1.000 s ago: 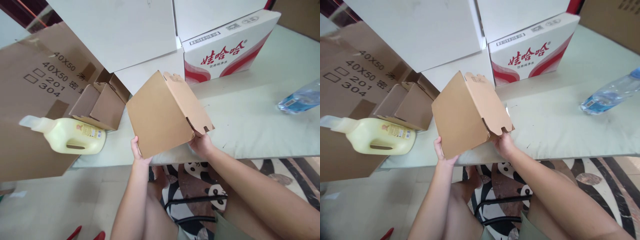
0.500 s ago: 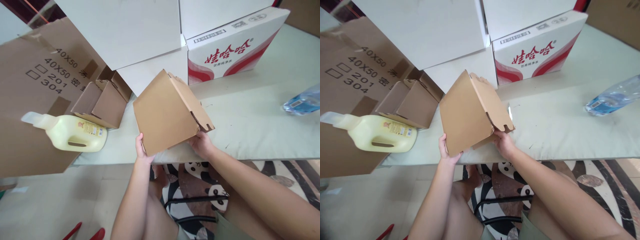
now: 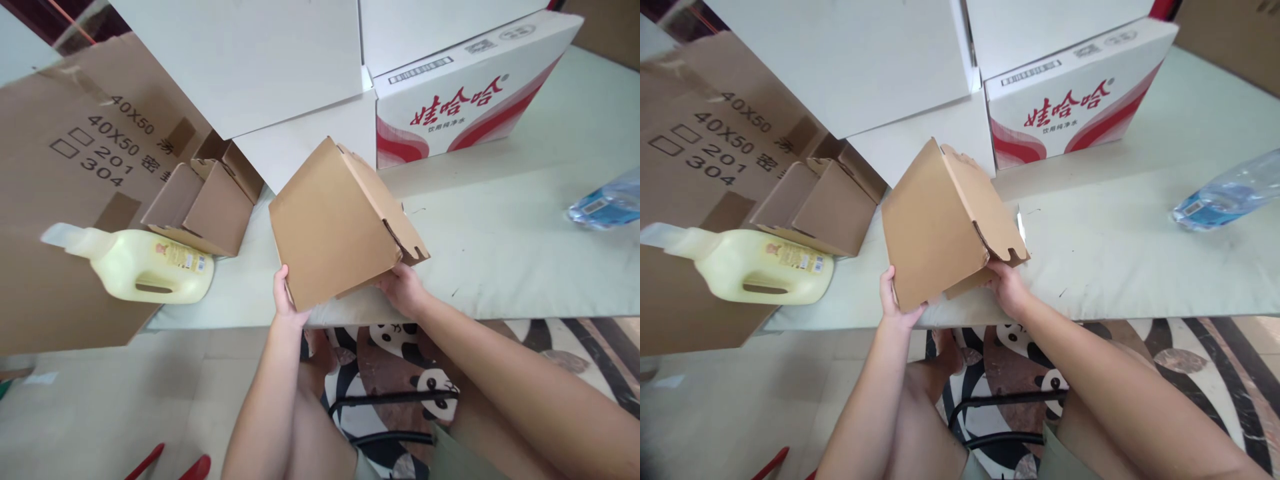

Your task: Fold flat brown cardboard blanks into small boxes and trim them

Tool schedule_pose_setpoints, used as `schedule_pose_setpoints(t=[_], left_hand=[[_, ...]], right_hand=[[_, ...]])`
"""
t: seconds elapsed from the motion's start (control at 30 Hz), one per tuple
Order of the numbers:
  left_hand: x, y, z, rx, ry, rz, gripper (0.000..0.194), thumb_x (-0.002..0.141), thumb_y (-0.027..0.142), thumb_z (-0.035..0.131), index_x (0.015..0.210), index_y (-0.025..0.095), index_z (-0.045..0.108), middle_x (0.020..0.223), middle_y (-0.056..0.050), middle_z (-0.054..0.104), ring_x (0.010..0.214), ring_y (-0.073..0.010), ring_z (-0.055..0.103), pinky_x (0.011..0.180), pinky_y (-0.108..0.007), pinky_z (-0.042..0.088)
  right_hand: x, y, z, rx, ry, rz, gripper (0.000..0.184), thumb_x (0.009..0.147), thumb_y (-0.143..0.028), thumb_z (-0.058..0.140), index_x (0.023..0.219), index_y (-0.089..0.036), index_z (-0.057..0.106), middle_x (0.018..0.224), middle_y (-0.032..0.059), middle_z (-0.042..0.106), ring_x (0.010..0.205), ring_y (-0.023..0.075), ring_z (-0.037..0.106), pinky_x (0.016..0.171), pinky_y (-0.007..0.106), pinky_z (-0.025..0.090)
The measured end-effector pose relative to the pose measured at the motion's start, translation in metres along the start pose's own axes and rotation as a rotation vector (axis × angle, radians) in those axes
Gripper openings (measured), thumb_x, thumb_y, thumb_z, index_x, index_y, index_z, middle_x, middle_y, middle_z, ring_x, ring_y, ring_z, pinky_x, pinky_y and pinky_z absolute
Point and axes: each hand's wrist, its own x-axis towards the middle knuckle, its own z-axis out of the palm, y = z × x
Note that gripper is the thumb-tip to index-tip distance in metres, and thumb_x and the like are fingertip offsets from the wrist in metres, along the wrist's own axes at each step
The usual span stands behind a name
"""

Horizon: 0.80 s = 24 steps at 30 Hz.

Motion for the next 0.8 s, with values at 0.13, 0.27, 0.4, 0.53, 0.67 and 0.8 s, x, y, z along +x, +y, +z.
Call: schedule_pose_setpoints(t=[0.13, 0.27, 0.4, 0.53, 0.67, 0.8], left_hand=[[0.0, -0.001, 0.003, -0.001, 0.0, -0.018, 0.045, 0.067, 0.059, 0.069, 0.093, 0.022, 0.066, 0.082, -0.008, 0.071, 0.067, -0.0231, 0.066, 0.05, -0.03, 0.05], [-0.001, -0.002, 0.006, -0.051, 0.043, -0.029, 0.044, 0.065, 0.056, 0.071, 0.093, 0.022, 0.067, 0.085, -0.007, 0.072, 0.069, -0.0225, 0.065, 0.05, -0.029, 0.049], [-0.001, -0.005, 0.004, -0.044, 0.031, -0.014, 0.044, 0.069, 0.057, 0.068, 0.097, 0.023, 0.068, 0.089, -0.007, 0.072, 0.076, -0.0232, 0.067, 0.054, -0.029, 0.05], [-0.001, -0.006, 0.002, -0.046, 0.0, -0.002, 0.042, 0.071, 0.056, 0.067, 0.098, 0.024, 0.067, 0.09, -0.006, 0.072, 0.077, -0.0223, 0.067, 0.058, -0.03, 0.052], [0.0, -0.007, 0.001, -0.031, -0.022, 0.013, 0.041, 0.074, 0.056, 0.065, 0.099, 0.023, 0.067, 0.09, -0.007, 0.072, 0.079, -0.0236, 0.068, 0.06, -0.031, 0.052], [0.0, -0.007, 0.002, -0.027, -0.029, 0.002, 0.042, 0.074, 0.056, 0.065, 0.099, 0.022, 0.067, 0.089, -0.008, 0.072, 0.077, -0.0238, 0.068, 0.061, -0.032, 0.053]], right_hand=[[0.001, 0.001, -0.003, 0.093, -0.018, 0.147, 0.034, 0.06, -0.041, 0.065, 0.089, -0.026, 0.059, 0.089, 0.0069, 0.072, 0.1, 0.0337, 0.067, 0.07, 0.043, 0.052], [0.003, 0.006, -0.008, 0.017, -0.073, 0.115, 0.027, 0.065, -0.046, 0.064, 0.08, -0.026, 0.057, 0.079, 0.0057, 0.068, 0.087, 0.0297, 0.065, 0.066, 0.041, 0.049], [0.003, 0.011, -0.011, -0.039, -0.13, 0.113, 0.028, 0.065, -0.049, 0.067, 0.072, -0.025, 0.055, 0.069, 0.0041, 0.061, 0.077, 0.0268, 0.061, 0.063, 0.04, 0.048], [0.003, 0.015, -0.014, -0.082, -0.184, 0.08, 0.029, 0.065, -0.05, 0.07, 0.071, -0.025, 0.057, 0.072, 0.0051, 0.063, 0.083, 0.0283, 0.062, 0.062, 0.039, 0.049], [0.004, 0.018, -0.017, -0.107, -0.16, 0.077, 0.026, 0.069, -0.05, 0.069, 0.073, -0.025, 0.06, 0.07, 0.0043, 0.062, 0.081, 0.0272, 0.062, 0.06, 0.039, 0.049], [0.003, 0.016, -0.017, -0.135, -0.158, 0.055, 0.027, 0.069, -0.051, 0.069, 0.068, -0.026, 0.06, 0.065, 0.0024, 0.06, 0.071, 0.0234, 0.058, 0.057, 0.037, 0.048]])
